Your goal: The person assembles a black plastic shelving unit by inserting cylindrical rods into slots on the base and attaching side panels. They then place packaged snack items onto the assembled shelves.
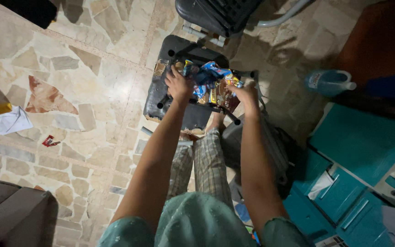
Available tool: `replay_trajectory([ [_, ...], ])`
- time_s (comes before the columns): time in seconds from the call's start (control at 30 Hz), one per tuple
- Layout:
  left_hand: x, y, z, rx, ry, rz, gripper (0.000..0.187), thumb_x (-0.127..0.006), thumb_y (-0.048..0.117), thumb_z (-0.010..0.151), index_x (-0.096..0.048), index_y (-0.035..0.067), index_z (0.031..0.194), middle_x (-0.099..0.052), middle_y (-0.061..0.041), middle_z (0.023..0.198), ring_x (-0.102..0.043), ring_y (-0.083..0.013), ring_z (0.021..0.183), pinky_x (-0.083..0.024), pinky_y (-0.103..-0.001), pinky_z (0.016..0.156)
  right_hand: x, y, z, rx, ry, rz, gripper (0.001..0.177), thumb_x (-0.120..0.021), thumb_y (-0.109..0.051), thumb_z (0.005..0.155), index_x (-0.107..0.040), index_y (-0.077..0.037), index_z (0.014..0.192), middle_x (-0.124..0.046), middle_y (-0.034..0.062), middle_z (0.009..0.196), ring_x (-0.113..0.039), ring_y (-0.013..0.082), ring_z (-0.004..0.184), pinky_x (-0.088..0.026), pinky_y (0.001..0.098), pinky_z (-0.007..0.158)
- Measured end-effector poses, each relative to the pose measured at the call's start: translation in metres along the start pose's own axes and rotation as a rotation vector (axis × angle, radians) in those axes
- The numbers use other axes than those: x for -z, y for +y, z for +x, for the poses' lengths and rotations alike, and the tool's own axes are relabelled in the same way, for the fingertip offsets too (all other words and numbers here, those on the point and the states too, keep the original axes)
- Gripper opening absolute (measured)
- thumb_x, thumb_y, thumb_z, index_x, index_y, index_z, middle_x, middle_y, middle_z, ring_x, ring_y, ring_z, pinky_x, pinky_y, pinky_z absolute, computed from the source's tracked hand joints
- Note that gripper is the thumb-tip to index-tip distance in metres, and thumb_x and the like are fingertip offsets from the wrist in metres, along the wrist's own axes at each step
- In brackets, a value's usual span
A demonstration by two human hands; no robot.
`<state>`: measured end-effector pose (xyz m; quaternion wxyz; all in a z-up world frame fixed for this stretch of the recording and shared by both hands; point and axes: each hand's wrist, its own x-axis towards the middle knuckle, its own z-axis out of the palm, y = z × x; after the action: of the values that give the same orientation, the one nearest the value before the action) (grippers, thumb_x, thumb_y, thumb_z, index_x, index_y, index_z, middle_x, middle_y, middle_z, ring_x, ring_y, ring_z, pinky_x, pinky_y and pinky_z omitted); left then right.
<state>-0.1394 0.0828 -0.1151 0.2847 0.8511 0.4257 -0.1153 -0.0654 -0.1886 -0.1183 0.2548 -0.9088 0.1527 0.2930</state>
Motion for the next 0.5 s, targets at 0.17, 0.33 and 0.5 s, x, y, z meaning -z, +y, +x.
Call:
replay_trajectory([
  [0.17,0.004,0.002,0.008,0.018,0.008,0.055,0.105,-0.086,0.043,0.072,-0.027,0.014,0.155,-0.029,-0.014,0.158,-0.036,-0.0416,0.140,-0.047,-0.059,0.099,-0.035,-0.010,0.009,-0.118,0.044,-0.161,0.105,-0.094,-0.052,0.059,-0.049,0.008,0.132,-0.059,0.0356,0.126,-0.064,0.0431,0.112,-0.055,0.0428,0.092],
  [0.33,-0.002,0.003,-0.004,0.125,-0.001,0.018,0.092,-0.085,0.043,0.079,-0.034,0.016,0.150,-0.025,-0.019,0.154,-0.034,-0.0497,0.136,-0.047,-0.063,0.094,-0.046,-0.004,-0.004,0.066,0.107,0.037,0.070,-0.092,-0.043,0.058,-0.070,-0.003,0.111,-0.075,0.0195,0.110,-0.072,0.0334,0.103,-0.056,0.0415,0.090],
  [0.5,-0.008,-0.048,-0.019,0.106,-0.018,0.057,0.087,-0.083,0.023,0.069,-0.045,0.017,0.148,-0.031,-0.027,0.148,-0.041,-0.0526,0.128,-0.050,-0.053,0.103,-0.058,-0.007,-0.030,0.168,0.147,0.136,0.056,-0.091,-0.037,0.065,-0.073,-0.009,0.110,-0.077,0.0155,0.104,-0.073,0.0336,0.098,-0.056,0.0429,0.085],
])
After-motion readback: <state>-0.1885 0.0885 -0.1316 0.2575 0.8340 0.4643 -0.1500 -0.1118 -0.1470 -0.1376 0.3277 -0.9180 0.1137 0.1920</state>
